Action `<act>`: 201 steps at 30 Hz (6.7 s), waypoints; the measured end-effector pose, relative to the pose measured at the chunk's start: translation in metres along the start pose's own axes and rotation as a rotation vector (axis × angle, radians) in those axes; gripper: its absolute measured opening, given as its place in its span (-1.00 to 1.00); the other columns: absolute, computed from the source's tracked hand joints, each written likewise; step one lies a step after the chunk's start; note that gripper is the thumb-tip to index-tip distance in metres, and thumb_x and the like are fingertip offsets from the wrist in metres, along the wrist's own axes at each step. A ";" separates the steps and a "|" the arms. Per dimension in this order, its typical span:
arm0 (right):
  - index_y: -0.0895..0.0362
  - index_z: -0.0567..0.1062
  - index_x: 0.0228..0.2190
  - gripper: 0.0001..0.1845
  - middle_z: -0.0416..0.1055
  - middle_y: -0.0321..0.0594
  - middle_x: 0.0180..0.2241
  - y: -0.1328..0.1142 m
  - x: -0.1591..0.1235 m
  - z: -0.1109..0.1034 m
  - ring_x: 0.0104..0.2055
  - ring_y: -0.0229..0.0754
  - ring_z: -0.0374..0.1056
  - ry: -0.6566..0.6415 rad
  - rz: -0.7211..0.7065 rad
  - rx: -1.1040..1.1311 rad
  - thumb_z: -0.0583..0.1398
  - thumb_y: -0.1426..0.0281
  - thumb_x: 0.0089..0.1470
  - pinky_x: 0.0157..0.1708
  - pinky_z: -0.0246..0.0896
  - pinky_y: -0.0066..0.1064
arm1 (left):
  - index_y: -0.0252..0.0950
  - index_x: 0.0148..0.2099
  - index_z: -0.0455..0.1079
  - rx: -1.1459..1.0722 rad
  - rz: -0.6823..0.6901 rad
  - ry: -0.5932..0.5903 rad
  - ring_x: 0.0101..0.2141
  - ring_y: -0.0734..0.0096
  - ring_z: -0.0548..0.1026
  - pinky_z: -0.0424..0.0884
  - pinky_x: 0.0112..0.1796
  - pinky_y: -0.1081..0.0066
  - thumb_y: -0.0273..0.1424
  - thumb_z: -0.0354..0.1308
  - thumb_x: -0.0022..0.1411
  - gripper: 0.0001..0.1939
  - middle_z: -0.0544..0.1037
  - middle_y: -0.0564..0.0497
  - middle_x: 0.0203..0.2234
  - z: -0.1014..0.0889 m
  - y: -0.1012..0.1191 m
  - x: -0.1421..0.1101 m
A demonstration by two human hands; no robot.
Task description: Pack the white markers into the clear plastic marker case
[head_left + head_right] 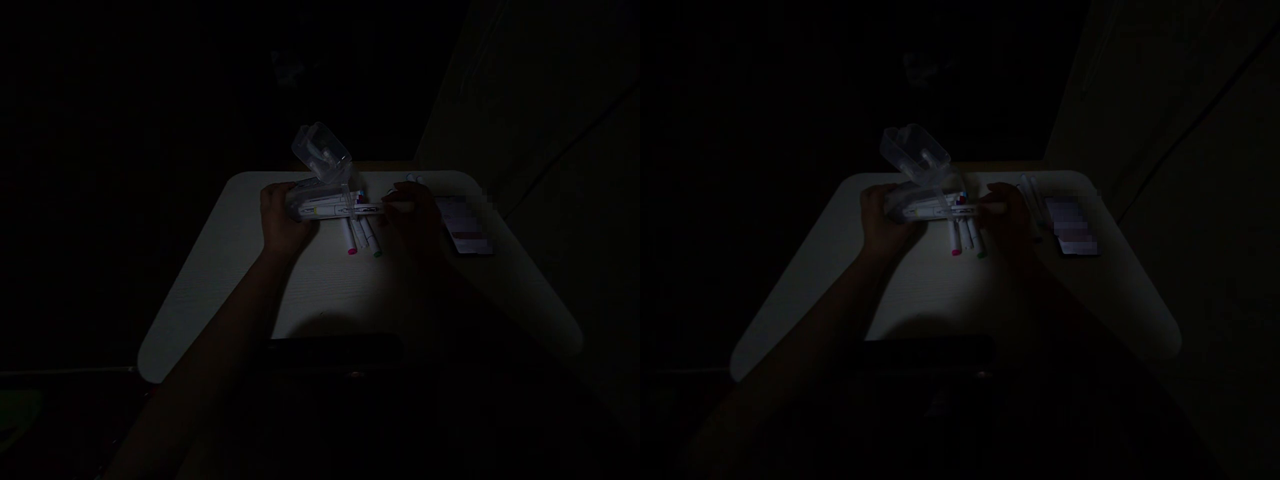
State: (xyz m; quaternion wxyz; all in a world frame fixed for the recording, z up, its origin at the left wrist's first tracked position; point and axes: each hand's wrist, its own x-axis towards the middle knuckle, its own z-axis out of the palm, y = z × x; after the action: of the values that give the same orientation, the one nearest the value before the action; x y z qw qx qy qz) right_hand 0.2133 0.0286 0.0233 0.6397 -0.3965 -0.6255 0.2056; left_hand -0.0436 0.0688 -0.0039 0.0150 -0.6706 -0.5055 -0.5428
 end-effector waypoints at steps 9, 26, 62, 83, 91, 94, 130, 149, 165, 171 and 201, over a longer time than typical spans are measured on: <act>-0.03 0.41 -0.13 -0.50 0.50 -0.33 -0.27 0.004 0.000 0.001 -0.47 -0.32 0.45 0.071 -0.037 0.011 0.36 -0.01 0.01 -0.48 0.48 -0.45 | -0.24 0.03 0.33 -0.009 0.004 -0.017 0.10 -0.08 0.41 0.34 0.19 -0.02 -0.44 0.39 -0.20 -0.33 0.42 -0.20 0.00 -0.001 -0.001 0.000; -0.04 0.42 -0.11 -0.53 0.49 -0.34 -0.26 0.005 -0.002 0.003 -0.44 -0.33 0.46 0.055 0.004 0.002 0.35 0.01 0.04 -0.45 0.49 -0.47 | -0.20 0.02 0.33 -0.021 0.000 -0.017 0.09 -0.03 0.40 0.36 0.18 0.03 -0.34 0.41 -0.16 -0.36 0.41 -0.16 0.01 -0.001 -0.001 0.000; -0.02 0.45 -0.15 -0.58 0.50 -0.25 -0.18 0.003 -0.004 -0.001 -0.28 -0.24 0.49 0.038 -0.076 -0.151 0.29 -0.02 0.09 -0.33 0.50 -0.40 | -0.24 0.04 0.35 0.010 -0.001 -0.007 0.10 -0.02 0.39 0.35 0.18 0.05 -0.39 0.37 -0.17 -0.36 0.41 -0.16 0.00 0.000 0.001 0.000; 0.03 0.57 -0.15 -0.56 0.57 -0.20 -0.19 -0.004 -0.007 -0.001 -0.28 -0.23 0.56 0.094 -0.051 -0.217 0.20 -0.04 0.19 -0.27 0.56 -0.34 | -0.25 0.08 0.33 -0.007 0.048 0.004 0.07 0.00 0.40 0.36 0.16 0.04 -0.47 0.38 -0.19 -0.30 0.39 -0.15 -0.01 0.002 -0.005 -0.001; 0.06 0.55 -0.24 -0.57 0.56 -0.24 -0.26 -0.001 -0.006 0.000 -0.25 -0.20 0.56 0.164 0.028 -0.189 0.30 -0.03 0.06 -0.21 0.57 -0.29 | -0.24 0.06 0.34 -0.031 0.016 -0.005 0.06 0.01 0.41 0.37 0.16 0.04 -0.47 0.40 -0.20 -0.30 0.39 -0.13 -0.02 0.001 -0.003 0.000; 0.07 0.56 -0.26 -0.61 0.57 -0.25 -0.30 -0.006 -0.007 0.000 -0.26 -0.19 0.56 0.155 0.086 -0.154 0.33 0.02 0.04 -0.19 0.57 -0.25 | -0.22 0.06 0.34 -0.038 0.015 0.006 0.06 0.02 0.42 0.39 0.15 0.04 -0.47 0.41 -0.21 -0.30 0.39 -0.13 -0.01 0.002 -0.004 0.000; 0.06 0.60 -0.20 -0.63 0.60 -0.25 -0.31 -0.014 -0.011 0.006 -0.27 -0.20 0.57 -0.140 0.114 -0.154 0.23 0.05 0.16 -0.16 0.54 -0.26 | -0.22 0.04 0.34 -0.015 -0.016 -0.006 0.10 0.00 0.39 0.36 0.17 0.04 -0.44 0.39 -0.17 -0.35 0.40 -0.14 0.00 0.001 -0.001 0.000; 0.03 0.53 0.09 -0.54 0.61 -0.27 -0.24 -0.009 -0.015 0.007 -0.26 -0.26 0.48 -0.413 -0.011 -0.336 0.09 0.39 0.20 -0.18 0.47 -0.37 | -0.24 0.02 0.35 -0.039 -0.002 -0.025 0.09 0.00 0.40 0.35 0.16 -0.02 -0.37 0.37 -0.15 -0.39 0.40 -0.14 -0.02 -0.002 0.002 0.001; 0.10 0.52 0.09 -0.55 0.61 -0.14 -0.12 -0.001 -0.008 -0.005 -0.03 -0.11 0.52 -0.280 -0.023 -0.466 0.10 0.37 0.20 0.08 0.44 -0.17 | -0.23 -0.02 0.37 -0.027 -0.009 0.000 0.08 0.01 0.42 0.38 0.13 -0.03 -0.23 0.38 -0.12 -0.42 0.42 -0.13 -0.02 -0.001 0.000 0.001; 0.22 0.51 0.08 -0.52 0.40 0.14 0.22 0.008 -0.011 -0.004 0.32 0.20 0.27 -0.449 0.013 -0.859 0.14 0.39 0.14 0.33 0.12 0.17 | -0.24 0.01 0.36 -0.022 -0.012 -0.010 0.06 0.02 0.42 0.39 0.14 0.01 -0.39 0.38 -0.20 -0.36 0.43 -0.14 -0.02 -0.002 0.003 0.001; 0.16 0.52 0.12 -0.54 0.39 0.02 0.24 -0.016 -0.024 0.008 0.24 0.11 0.31 -0.686 -0.121 -1.003 0.11 0.38 0.22 0.21 0.23 -0.02 | -0.25 0.05 0.31 -0.024 0.025 -0.021 0.09 -0.01 0.40 0.36 0.16 0.06 -0.42 0.40 -0.18 -0.32 0.40 -0.16 0.00 0.002 -0.006 0.000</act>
State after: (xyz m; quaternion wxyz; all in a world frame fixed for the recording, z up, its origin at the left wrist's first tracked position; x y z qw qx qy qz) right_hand 0.1989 0.0027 0.0199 0.1476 -0.5243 -0.8379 -0.0349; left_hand -0.0467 0.0727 -0.0079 0.0083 -0.6827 -0.4908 -0.5413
